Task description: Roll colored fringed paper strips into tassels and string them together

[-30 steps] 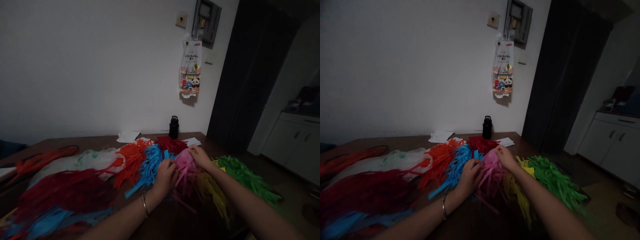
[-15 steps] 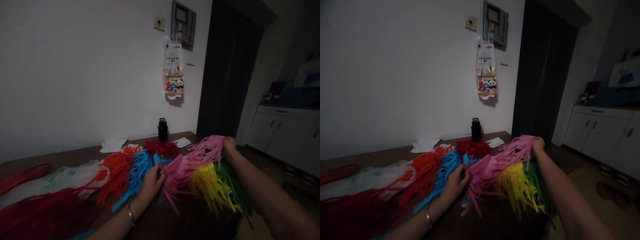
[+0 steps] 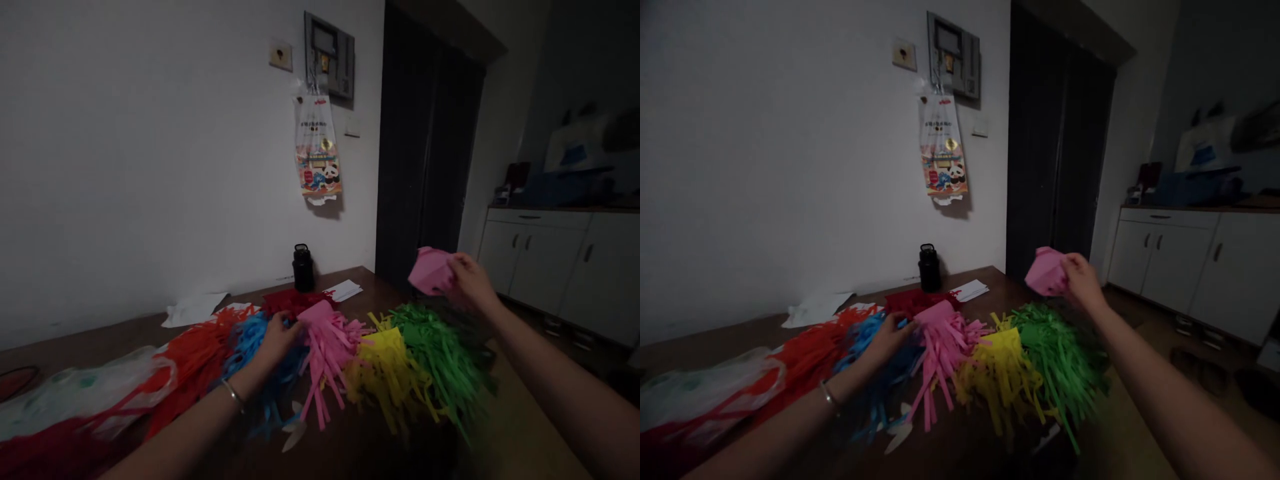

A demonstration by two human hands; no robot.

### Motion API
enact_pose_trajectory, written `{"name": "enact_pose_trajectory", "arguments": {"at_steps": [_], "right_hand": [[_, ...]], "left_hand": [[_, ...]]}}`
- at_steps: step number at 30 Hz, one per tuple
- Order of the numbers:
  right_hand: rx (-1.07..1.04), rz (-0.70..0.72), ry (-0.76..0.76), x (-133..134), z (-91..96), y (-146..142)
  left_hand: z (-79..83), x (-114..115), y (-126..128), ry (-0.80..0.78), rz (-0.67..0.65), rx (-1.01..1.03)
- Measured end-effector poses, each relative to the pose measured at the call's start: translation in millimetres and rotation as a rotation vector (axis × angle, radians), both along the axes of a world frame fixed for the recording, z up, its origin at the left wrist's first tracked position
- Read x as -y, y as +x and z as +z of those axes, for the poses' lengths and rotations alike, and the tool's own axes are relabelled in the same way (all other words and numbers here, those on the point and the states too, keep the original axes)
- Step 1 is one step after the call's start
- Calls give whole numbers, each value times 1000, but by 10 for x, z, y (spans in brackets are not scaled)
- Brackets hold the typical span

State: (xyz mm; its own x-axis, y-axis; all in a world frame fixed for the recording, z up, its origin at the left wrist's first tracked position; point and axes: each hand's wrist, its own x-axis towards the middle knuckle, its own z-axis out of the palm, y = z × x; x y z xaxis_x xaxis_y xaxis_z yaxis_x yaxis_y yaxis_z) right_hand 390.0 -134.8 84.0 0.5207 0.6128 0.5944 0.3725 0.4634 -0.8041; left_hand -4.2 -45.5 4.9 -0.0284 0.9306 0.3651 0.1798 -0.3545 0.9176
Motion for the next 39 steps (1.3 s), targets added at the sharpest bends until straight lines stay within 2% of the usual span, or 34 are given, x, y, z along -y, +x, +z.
{"name": "enact_pose_trajectory", "arguments": {"at_steps": [3,5,6,8,9,11,14,17,20,22,26,28,30,31,32,34,36,39], "right_hand": [[306,310,-114,239,-46,-567],[503,502,-173,432,-58,-977],[578,578,-186,529,-56,-1169],[686,695,-190,705,-42,-1499],[733,735,-177,778,-37,-1630],[789,786,-146,889,-44,-1829],[767,826,-138,945,-127,-2015],[721,848,-159,865,-284,-2165],[717,833,-154,700,-449,-2336],[717,789,-119,607,-538,-2466],[764,688,24,616,-747,-2779],[846,741,97,702,-939,-2972],[980,772,215,794,-1198,-3169],[1072,739,307,833,-1340,-3260],[1129,703,365,865,-1478,-3339],[1172,670,392,908,-1714,-3451],[1144,686,328,929,-1864,-3493],[1115,701,250,943,-1941,-3445]], "left_hand": [[302,343,122,223,-86,-95],[464,671,170,367,-233,-220],[523,838,178,460,-335,-348],[588,1137,151,530,-476,-549],[592,1259,110,479,-519,-625],[545,1447,-31,231,-579,-706],[375,1650,-370,-102,-666,-766],[199,1839,-776,-179,-689,-807],[127,1973,-1181,-161,-598,-859],[133,1987,-1458,-105,-460,-904],[93,1899,-2053,35,-111,-1004],[-33,1909,-2309,122,103,-1110],[-219,2022,-2450,203,330,-1247],[-316,2117,-2456,242,385,-1300],[-403,2229,-2417,267,387,-1327],[-524,2459,-2216,323,164,-1286],[-571,2614,-1927,346,-23,-1204],[-584,2606,-1561,313,-115,-1129]]}}
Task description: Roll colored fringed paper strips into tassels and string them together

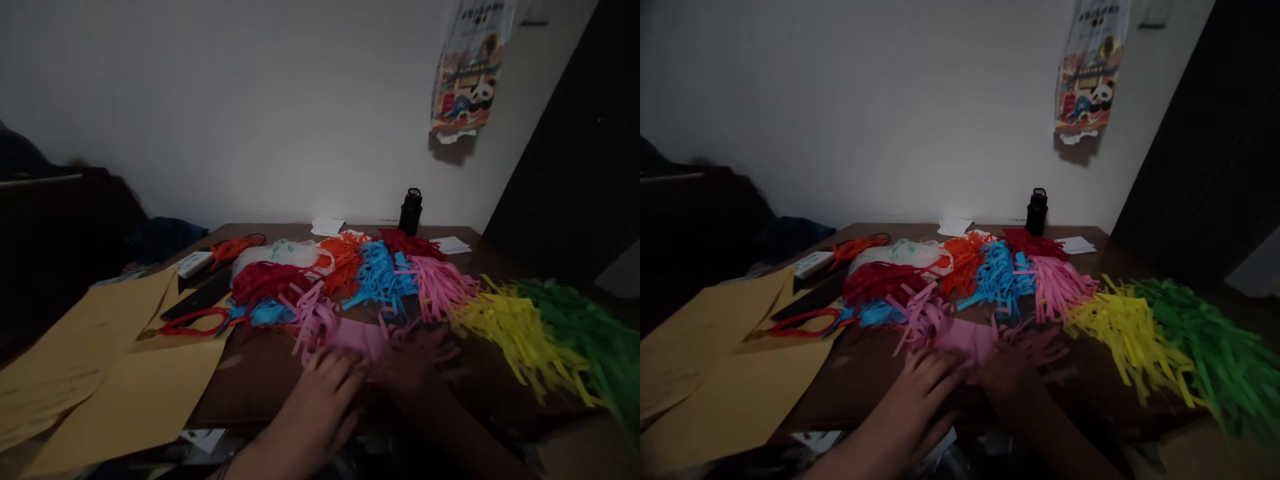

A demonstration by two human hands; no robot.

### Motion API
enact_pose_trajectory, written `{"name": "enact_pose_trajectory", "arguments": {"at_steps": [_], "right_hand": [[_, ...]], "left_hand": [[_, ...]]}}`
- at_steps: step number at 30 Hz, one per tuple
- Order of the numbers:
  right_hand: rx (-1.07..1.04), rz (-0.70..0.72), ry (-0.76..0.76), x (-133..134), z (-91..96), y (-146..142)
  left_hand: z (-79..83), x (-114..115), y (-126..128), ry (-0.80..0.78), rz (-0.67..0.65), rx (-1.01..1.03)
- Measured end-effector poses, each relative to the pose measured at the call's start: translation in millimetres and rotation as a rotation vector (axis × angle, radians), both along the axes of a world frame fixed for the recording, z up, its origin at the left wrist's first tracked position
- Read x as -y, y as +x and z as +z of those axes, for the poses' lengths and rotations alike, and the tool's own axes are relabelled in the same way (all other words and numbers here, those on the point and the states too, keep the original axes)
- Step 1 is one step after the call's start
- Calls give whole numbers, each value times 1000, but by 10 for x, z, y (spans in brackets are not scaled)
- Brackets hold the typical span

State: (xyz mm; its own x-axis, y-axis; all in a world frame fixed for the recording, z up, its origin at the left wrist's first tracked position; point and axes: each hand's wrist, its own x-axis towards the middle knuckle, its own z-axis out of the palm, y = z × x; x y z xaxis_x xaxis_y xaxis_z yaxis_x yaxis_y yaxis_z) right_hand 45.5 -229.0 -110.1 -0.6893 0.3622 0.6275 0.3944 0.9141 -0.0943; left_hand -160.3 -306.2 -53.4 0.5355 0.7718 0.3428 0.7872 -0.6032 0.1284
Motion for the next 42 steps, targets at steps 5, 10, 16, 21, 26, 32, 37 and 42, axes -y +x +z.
{"name": "enact_pose_trajectory", "arguments": {"at_steps": [5,10,16,21,26,32,37,42], "right_hand": [[15,-35,-88,27,45,218],[28,-47,-161,104,138,350],[100,18,-300,162,313,361],[109,42,-462,128,379,364],[79,48,-482,138,404,355],[53,-7,-471,203,459,226],[67,-24,-212,190,391,41],[39,49,-120,209,203,27]], "left_hand": [[-96,-267,64,-37,23,-104],[-167,-215,-176,12,-67,-107],[-51,-114,-258,-220,-80,66],[-94,-139,-294,-340,-19,256],[-143,-147,-300,-348,-16,381],[-100,-122,-263,-417,35,438],[-71,-108,-234,-437,44,369],[48,-84,-227,-280,4,204]]}}
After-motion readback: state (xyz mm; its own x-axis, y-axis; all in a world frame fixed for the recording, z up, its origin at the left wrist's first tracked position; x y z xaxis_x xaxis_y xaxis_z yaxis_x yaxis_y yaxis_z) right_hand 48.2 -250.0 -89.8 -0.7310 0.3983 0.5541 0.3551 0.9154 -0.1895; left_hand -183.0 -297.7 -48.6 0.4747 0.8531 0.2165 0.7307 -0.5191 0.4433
